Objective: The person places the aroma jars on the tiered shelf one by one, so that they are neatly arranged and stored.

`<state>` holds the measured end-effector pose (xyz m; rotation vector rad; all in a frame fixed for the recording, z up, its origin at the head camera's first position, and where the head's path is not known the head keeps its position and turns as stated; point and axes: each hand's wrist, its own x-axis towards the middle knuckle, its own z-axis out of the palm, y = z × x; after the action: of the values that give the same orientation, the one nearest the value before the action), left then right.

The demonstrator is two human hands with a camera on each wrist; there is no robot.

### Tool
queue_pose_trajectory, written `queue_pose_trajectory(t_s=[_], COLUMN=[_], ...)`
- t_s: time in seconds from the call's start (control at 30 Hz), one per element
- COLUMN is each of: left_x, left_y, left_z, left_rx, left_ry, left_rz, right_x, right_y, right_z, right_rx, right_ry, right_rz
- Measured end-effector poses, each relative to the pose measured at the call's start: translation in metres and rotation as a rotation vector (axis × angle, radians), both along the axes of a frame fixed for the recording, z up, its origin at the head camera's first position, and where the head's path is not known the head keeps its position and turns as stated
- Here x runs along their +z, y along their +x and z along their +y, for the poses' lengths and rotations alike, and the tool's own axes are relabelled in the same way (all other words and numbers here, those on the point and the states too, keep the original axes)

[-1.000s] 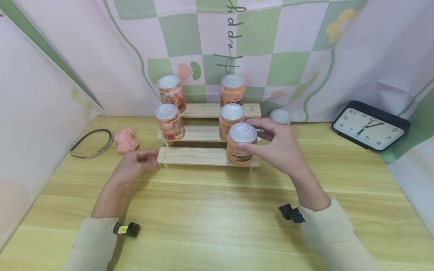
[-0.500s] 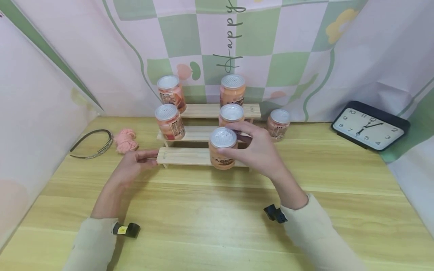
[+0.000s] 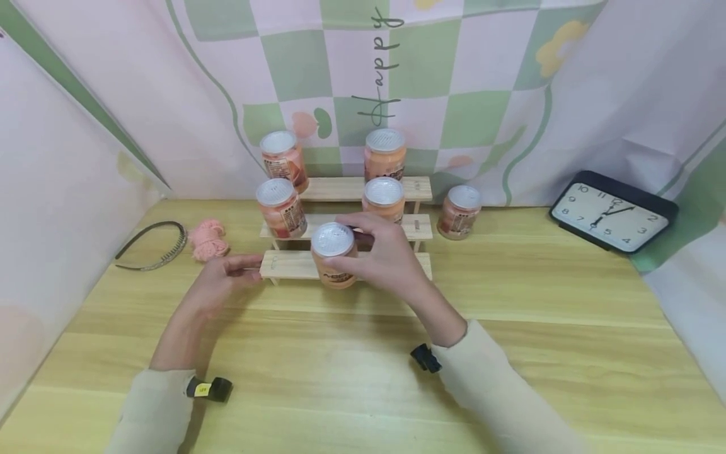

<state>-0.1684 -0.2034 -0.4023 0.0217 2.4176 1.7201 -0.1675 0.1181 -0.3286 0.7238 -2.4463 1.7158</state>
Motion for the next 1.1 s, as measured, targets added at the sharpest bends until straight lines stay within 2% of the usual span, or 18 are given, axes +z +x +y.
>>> queue_pose_trajectory(t_s=[0.2, 0.37, 0.63, 1.1], left_x=[-0.001, -0.002, 0.0, 0.0], left_y=[0.0, 0.0, 0.0, 0.0], left_z=[0.0, 0.001, -0.001, -0.001], left_rx=[-0.003, 0.001, 0.002, -0.014], left_ry=[-0.013, -0.019, -0.008, -0.008], left_rz=[0.0, -0.012, -0.017, 0.006], right_x=[-0.007, -0.014, -0.019, -0.032], right_y=[-0.004, -0.008, -0.011, -0.017], right_z=[-0.019, -0.029, -0.043, -0.076], right_rx=[0.015, 0.011, -0.004, -0.001], right_ry=[-0.072, -0.067, -0.045, -0.029], right_rz=[0.04, 0.067, 0.046, 0.126])
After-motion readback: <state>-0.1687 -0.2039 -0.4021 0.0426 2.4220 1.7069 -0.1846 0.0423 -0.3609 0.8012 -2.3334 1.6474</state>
